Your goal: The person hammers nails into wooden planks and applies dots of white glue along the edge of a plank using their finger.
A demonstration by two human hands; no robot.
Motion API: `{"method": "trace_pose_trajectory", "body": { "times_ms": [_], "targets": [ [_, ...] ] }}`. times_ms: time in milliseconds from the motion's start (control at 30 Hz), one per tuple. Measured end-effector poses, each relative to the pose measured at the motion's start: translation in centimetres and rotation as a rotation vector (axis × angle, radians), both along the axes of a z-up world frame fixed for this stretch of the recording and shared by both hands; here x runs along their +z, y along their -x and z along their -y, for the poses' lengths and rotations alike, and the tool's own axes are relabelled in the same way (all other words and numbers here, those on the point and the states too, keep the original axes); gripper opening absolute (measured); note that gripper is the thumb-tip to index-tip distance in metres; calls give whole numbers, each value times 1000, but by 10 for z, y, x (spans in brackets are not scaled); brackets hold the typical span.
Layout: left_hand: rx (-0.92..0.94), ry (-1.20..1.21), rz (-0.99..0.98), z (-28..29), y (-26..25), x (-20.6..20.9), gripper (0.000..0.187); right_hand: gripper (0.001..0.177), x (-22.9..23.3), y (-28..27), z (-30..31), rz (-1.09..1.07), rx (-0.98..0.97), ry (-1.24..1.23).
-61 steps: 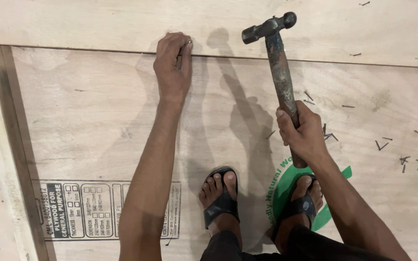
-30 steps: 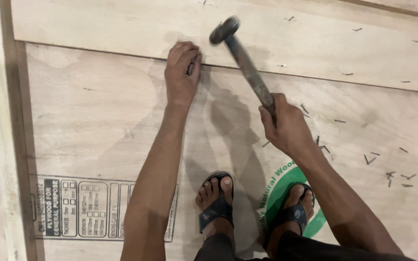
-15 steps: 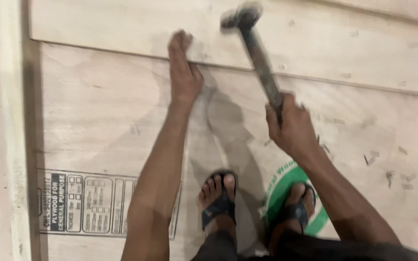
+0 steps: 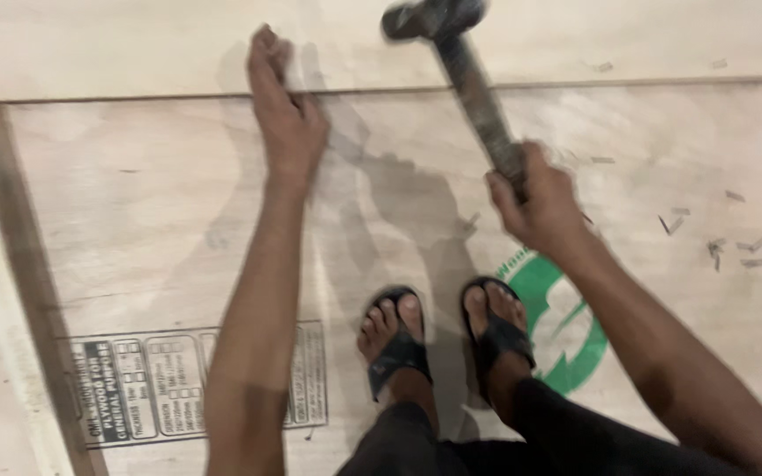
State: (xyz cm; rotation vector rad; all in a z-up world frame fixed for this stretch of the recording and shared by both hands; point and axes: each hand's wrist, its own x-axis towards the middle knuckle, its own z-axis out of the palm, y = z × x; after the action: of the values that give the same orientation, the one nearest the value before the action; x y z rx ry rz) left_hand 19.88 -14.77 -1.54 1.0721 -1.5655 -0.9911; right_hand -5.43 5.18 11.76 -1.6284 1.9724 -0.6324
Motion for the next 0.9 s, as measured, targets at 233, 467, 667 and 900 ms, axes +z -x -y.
{"method": "trace_pose_trajectory", "body": {
  "times_ms": [233,467,667,900],
  "targets": [
    [-419,304,337,-85,75,32,35,27,35,91,-5,-214,47,52],
    [-700,55,484,-139,148,47,20,25,30,116,-19,-107,-25,34],
    [-952,16,660,-140,126,57,21,24,15,122,-35,-5,-56,-8],
    [-980,421,680,-144,98,44,25,26,-1,129,-40,29,-57,-25]
  ]
}}
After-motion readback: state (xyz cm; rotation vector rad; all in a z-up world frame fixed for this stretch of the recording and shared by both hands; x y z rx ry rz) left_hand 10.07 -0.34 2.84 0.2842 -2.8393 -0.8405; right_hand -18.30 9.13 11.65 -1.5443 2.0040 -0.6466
